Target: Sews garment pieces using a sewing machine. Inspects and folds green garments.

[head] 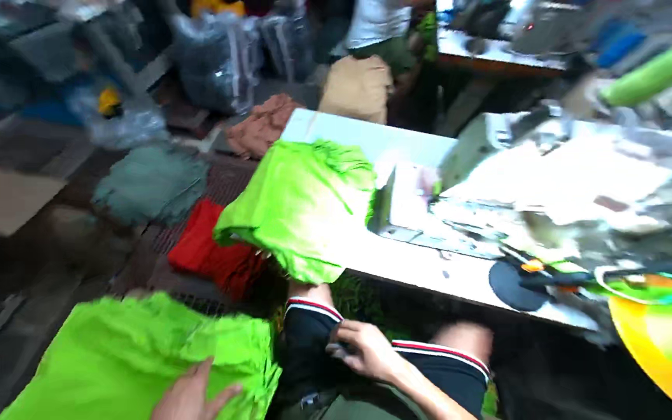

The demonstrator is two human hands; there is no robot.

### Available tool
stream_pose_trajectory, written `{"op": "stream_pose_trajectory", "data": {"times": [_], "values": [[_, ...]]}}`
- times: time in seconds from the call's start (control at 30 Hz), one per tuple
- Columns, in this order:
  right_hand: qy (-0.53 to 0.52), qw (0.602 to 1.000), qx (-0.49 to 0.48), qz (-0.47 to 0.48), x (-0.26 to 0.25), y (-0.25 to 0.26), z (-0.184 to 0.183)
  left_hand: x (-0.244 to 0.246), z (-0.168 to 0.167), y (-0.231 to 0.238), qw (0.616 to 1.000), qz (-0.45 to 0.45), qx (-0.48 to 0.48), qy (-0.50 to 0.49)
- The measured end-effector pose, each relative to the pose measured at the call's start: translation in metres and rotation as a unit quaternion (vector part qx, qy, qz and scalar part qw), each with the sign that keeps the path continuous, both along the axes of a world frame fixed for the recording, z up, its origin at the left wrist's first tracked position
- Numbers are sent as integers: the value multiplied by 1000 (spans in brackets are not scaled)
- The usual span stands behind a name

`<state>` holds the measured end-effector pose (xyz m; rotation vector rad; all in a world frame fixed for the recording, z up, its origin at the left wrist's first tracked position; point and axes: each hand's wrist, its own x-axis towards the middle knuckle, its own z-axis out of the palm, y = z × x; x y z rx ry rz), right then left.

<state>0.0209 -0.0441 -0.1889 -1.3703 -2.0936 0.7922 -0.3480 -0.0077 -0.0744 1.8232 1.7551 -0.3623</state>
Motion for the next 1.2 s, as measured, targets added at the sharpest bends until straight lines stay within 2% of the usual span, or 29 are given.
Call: {"op": "stream_pose_trajectory", "data": {"times": [0.03,0.1,0.13,0.2,0.27,0.37,0.43,0.53,0.6,0.63,0.67,0.73,0.8,0.83,0.87,0.97,1.07,1.2], "values": [[-4,995,33,-98,24,-2,9,23,6,31,995,-51,77,-42],[-63,948,109,-291,69,-3,27,83,15,91,963,-152,190,-120],[-109,913,133,-369,89,-1,32,115,20,117,947,-194,212,-144],[-184,868,106,-448,121,3,32,179,29,162,920,-264,227,-181],[-188,874,61,-444,133,2,27,237,30,199,917,-294,198,-181],[-142,918,54,-367,109,-15,31,304,9,245,931,-300,159,-136],[-77,935,63,-341,83,-26,24,331,-14,264,926,-295,201,-127],[45,938,78,-334,66,-18,11,346,-31,274,879,-259,327,-231],[83,928,100,-350,63,8,24,348,-25,271,844,-238,373,-303],[87,921,114,-362,62,25,35,347,-19,269,838,-240,374,-316],[87,918,115,-369,60,43,48,345,-14,267,842,-252,360,-314],[67,929,81,-354,58,80,62,339,-7,265,872,-295,295,-257],[26,947,7,-321,57,114,58,339,-2,266,908,-330,212,-144],[8,952,-40,-302,56,123,53,338,-3,268,915,-334,195,-117],[-2,954,-72,-290,55,128,49,335,-3,271,915,-326,202,-124],[28,950,-73,-301,56,125,44,326,12,275,911,-260,250,-200],[122,940,-25,-316,60,117,38,321,16,272,904,-227,276,-232],[232,914,4,-333,64,111,32,316,11,269,899,-227,279,-248]]}}
